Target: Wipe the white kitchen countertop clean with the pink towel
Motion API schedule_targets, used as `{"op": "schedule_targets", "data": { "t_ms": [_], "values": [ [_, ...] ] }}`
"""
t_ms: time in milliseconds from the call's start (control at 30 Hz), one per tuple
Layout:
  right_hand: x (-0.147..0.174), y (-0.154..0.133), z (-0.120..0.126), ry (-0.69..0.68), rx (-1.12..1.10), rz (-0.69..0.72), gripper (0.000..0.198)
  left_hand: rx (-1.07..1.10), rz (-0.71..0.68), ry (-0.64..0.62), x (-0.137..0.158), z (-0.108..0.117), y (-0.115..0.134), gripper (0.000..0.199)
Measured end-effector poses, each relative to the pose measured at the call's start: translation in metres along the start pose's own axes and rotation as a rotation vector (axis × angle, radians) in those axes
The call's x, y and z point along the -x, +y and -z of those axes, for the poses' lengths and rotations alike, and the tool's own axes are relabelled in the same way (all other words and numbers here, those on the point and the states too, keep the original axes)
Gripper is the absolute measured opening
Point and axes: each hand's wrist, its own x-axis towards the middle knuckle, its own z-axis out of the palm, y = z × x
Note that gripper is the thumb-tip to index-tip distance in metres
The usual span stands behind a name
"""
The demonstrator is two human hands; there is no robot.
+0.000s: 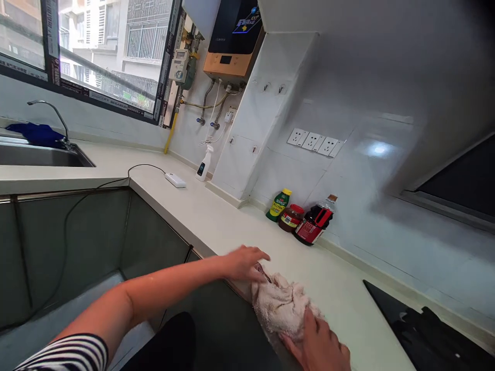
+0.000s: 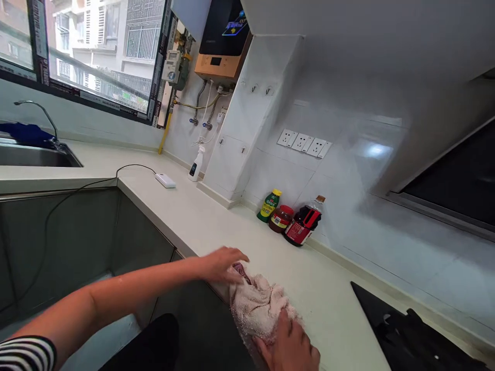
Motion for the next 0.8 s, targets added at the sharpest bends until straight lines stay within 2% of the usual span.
{"op": "schedule_targets", "data": {
  "t_ms": [100,167,233,300,433,500,600,700,800],
  "values": [
    [-0.018,-0.045,0.022,0.063,0.107,0.018,0.061,-0.149,0.266,0.085,0.014,0.028,-0.041,0.042],
    [-0.029,-0.080,0.037,0.116,0.103,0.069,0.067,-0.197,0.393,0.129,0.019,0.036,-0.060,0.037],
    [-0.040,-0.115,0.051,0.184,0.050,0.168,0.076,-0.206,0.450,0.153,0.023,0.036,-0.069,0.037],
    [-0.049,-0.146,0.059,0.241,-0.018,0.256,0.075,-0.205,0.481,0.162,0.024,0.033,-0.071,0.039],
    [-0.061,-0.183,0.060,0.266,-0.083,0.322,0.051,-0.206,0.536,0.176,0.023,0.032,-0.071,0.044],
    [-0.062,-0.185,0.057,0.261,-0.093,0.324,0.045,-0.207,0.559,0.171,0.022,0.034,-0.071,0.046],
    [-0.055,-0.169,0.051,0.249,-0.097,0.308,0.043,-0.206,0.564,0.146,0.021,0.038,-0.073,0.045],
    [-0.037,-0.134,0.044,0.238,-0.096,0.284,0.051,-0.203,0.557,0.125,0.020,0.038,-0.074,0.046],
    [-0.012,-0.082,0.033,0.238,-0.082,0.222,0.058,-0.198,0.561,0.117,0.020,0.037,-0.075,0.046]
  ]
}}
